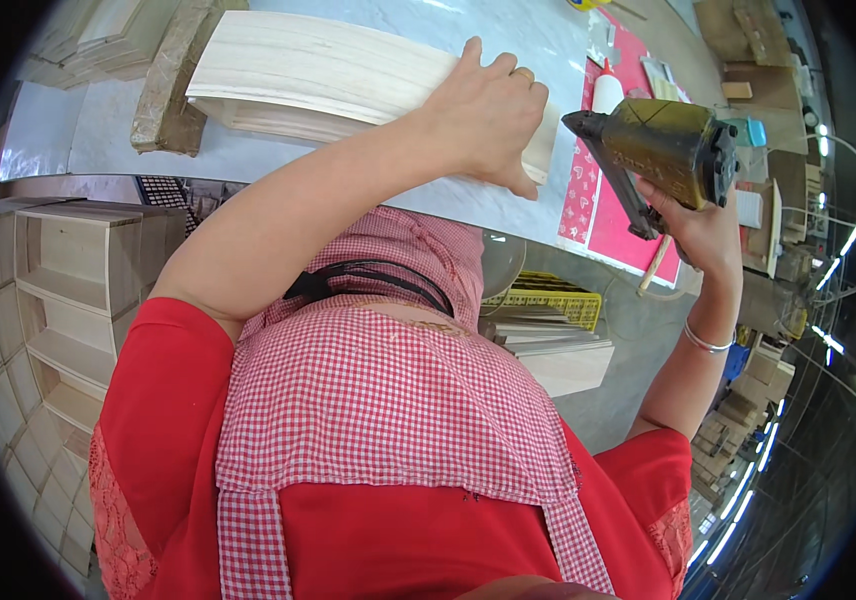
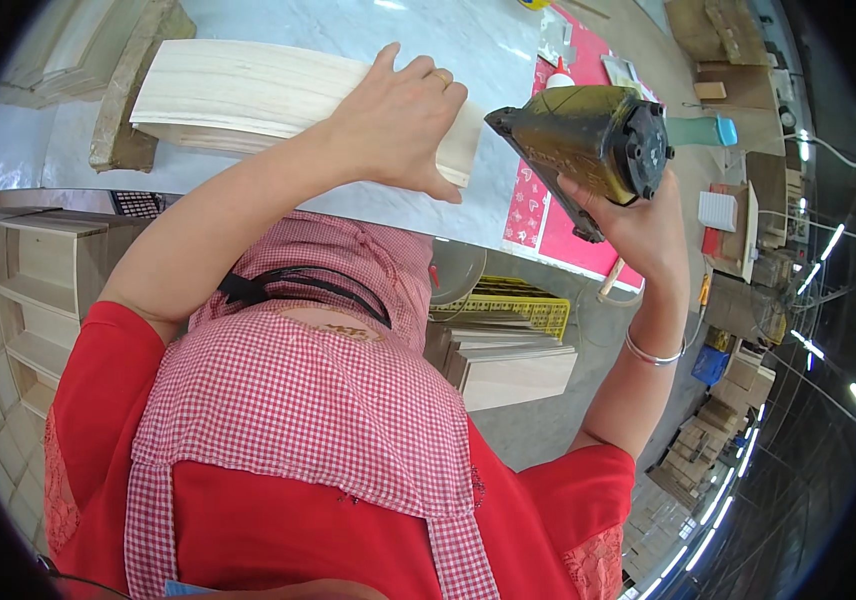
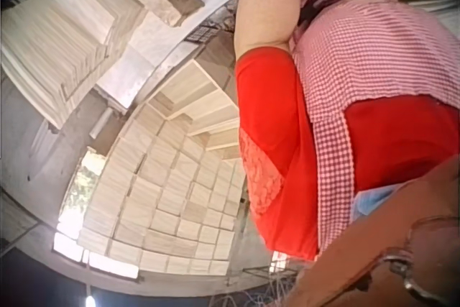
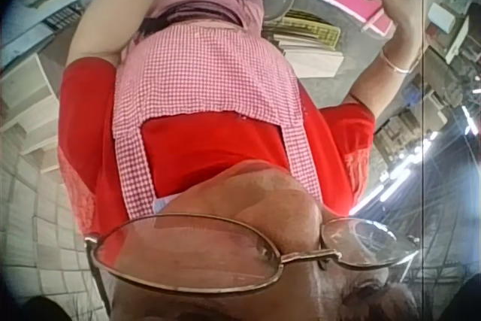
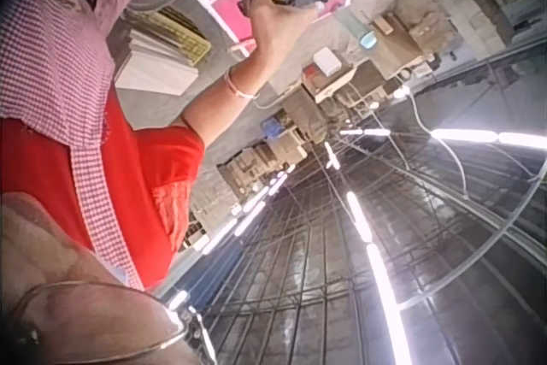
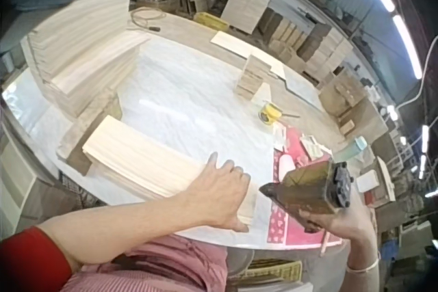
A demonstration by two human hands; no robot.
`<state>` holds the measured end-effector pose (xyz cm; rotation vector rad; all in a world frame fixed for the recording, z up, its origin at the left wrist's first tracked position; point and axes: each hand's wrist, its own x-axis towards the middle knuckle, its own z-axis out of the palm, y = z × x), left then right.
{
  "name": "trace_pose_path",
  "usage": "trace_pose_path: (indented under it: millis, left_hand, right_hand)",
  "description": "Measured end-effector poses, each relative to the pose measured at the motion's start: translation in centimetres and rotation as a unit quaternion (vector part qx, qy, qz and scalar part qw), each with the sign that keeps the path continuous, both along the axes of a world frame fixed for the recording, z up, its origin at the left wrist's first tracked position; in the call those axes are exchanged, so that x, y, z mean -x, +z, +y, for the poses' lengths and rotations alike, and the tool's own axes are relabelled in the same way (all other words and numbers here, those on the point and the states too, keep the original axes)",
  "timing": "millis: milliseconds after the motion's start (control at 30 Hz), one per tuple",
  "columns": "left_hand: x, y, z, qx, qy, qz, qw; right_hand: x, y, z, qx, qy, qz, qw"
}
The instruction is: The recorder is assembling small wooden boxes by applying glue to the edges and using a pneumatic nail gun to join the boards.
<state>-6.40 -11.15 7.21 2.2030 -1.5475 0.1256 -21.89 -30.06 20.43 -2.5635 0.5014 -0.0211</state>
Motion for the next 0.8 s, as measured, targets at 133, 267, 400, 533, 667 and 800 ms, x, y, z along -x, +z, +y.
trace_pose_path:
  millis: [133, 267, 400, 533, 667, 800]
  left_hand:
    - [0.0, 0.0, 0.0, 0.000, -0.005, 0.006, 1.000]
    - [-0.1, -0.3, -0.1, 0.012, -0.001, -0.001, 1.000]
    - [0.0, 0.4, -0.1, -0.032, 0.001, 0.029, 0.999]
    - [0.0, 0.7, -0.1, -0.041, -0.002, 0.035, 0.999]
    - [-0.1, 0.1, -0.2, 0.008, -0.005, 0.009, 1.000]
    - [0.1, -0.8, 0.2, 0.136, 0.018, -0.071, 0.988]
  right_hand:
    - [-1.0, -0.3, -0.6, -0.032, 0.011, -0.010, 0.999]
    - [-1.7, -0.1, -1.1, -0.029, 0.020, 0.035, 0.999]
    - [-2.0, 0.1, -1.6, -0.029, 0.033, 0.050, 0.998]
    - [-2.8, 0.5, -1.8, -0.008, 0.060, 0.036, 0.998]
    - [-3.9, 1.8, -1.2, -0.016, 0.012, 0.084, 0.996]
    - [-4.7, 2.6, 0.4, -0.032, -0.117, 0.169, 0.978]
